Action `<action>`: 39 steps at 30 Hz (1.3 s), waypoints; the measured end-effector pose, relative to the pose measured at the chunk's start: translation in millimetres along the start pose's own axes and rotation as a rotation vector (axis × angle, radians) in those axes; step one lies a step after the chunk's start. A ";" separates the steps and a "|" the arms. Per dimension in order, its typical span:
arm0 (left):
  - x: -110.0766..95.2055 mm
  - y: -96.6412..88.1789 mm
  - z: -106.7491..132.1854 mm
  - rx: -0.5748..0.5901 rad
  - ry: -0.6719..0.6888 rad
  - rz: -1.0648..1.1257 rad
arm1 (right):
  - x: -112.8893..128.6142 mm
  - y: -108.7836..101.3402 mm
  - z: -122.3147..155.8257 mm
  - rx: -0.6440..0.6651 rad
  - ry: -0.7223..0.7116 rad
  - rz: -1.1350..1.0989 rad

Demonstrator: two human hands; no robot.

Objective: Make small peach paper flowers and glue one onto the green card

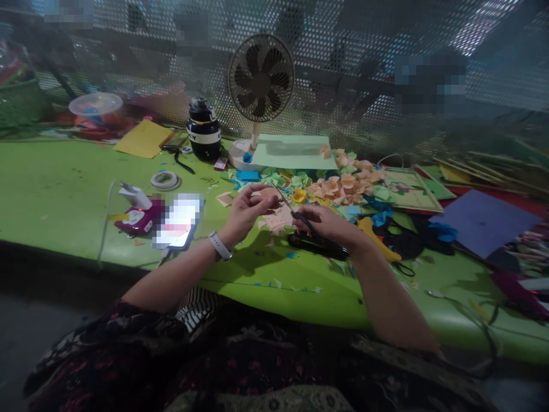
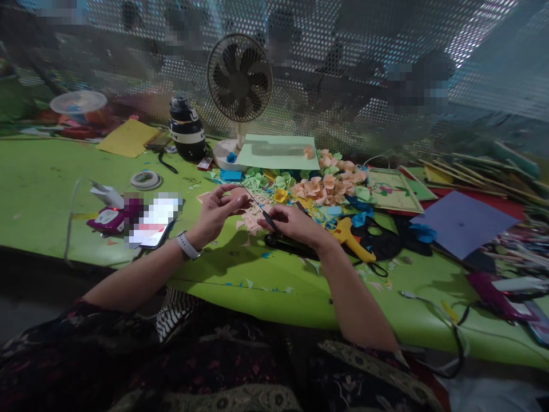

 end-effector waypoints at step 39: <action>2.8 1.5 -1.6 -0.066 -0.107 0.124 | 1.2 1.3 -1.6 -0.104 0.015 0.019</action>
Point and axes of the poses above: each hand's wrist, its own z-axis away from the middle knuckle, its own y-axis out of the palm, x = y × z, the point moved 3 cm from there along -z, towards the middle knuckle, and after that the axes turned 1 degree about -y, right-handed, at the moved point
